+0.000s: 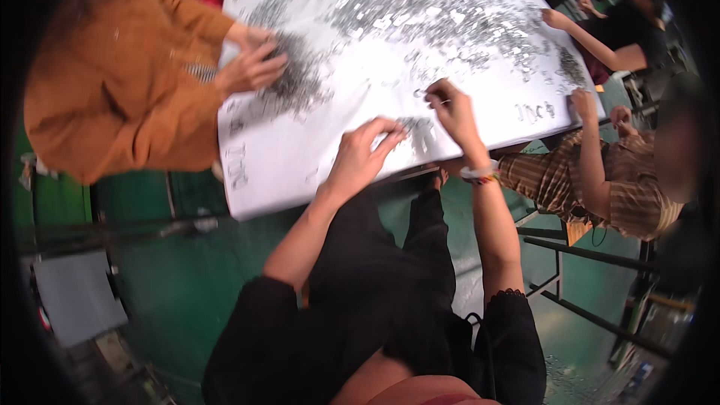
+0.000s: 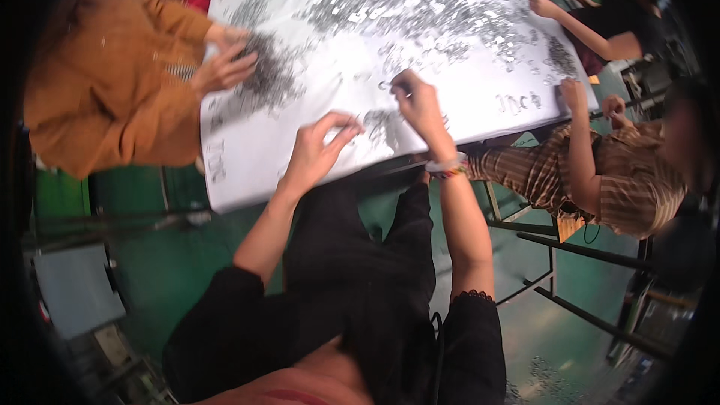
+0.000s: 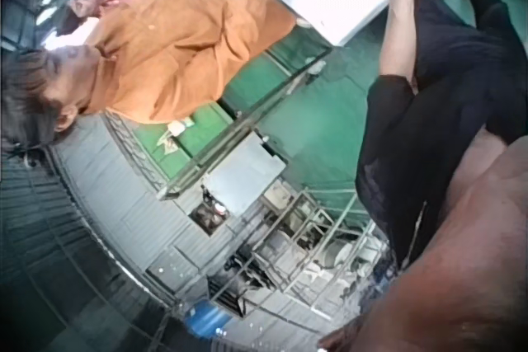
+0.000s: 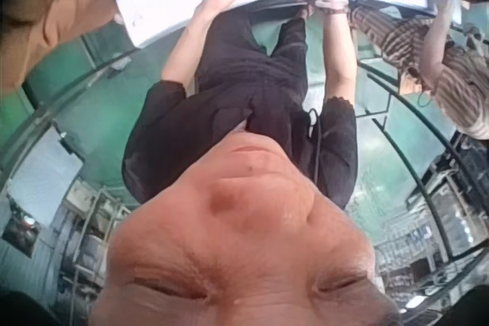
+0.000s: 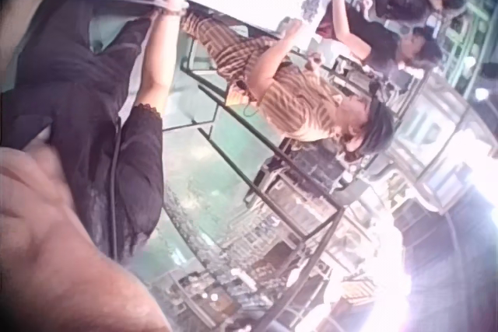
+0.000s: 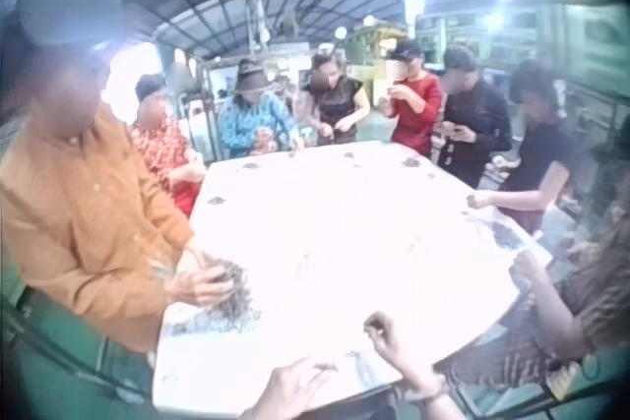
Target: The person sits at a large white table and repeatedly picks up small metal wire pieces, linking them together by hand. They place the connected wires onto the table surface. Other people are also working at the same table, performing similar actions.
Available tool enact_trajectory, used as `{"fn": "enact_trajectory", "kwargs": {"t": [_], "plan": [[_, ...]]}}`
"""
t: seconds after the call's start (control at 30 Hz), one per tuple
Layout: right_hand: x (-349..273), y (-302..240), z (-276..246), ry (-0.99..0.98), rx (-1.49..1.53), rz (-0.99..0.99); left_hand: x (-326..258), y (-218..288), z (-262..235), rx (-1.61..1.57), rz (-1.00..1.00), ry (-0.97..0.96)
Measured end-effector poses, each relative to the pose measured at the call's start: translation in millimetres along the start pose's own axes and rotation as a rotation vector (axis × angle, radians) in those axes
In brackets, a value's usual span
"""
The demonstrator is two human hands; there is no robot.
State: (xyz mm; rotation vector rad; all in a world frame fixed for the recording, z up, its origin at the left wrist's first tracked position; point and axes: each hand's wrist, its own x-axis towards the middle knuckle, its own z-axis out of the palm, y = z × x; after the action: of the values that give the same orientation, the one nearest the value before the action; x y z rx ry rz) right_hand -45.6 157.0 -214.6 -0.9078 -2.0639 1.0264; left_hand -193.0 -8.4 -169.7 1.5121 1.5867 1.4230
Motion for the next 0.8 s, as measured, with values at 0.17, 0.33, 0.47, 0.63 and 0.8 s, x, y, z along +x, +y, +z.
{"fn": "enact_trajectory", "kwargs": {"t": [0.17,0.33,0.47,0.63,0.8], "plan": [[-51.3,-95.3,-26.8,-0.131,0.036,0.041,-3.9,0.8,5.8,0.095,0.194,-0.047],[-66.7,-131.8,-28.5,-0.129,0.033,0.066,-12.5,16.8,4.8,0.172,0.195,-0.098],[-62.0,-149.2,-28.6,-0.069,0.154,0.195,-20.6,13.1,-0.1,0.175,0.245,-0.055],[-63.1,-148.9,-18.7,-0.064,0.175,0.225,-22.0,4.0,-6.8,0.21,0.177,-0.093],[-61.2,-135.0,-14.3,-0.016,0.278,0.16,-26.3,-3.0,-11.0,0.096,0.115,-0.102]]}}
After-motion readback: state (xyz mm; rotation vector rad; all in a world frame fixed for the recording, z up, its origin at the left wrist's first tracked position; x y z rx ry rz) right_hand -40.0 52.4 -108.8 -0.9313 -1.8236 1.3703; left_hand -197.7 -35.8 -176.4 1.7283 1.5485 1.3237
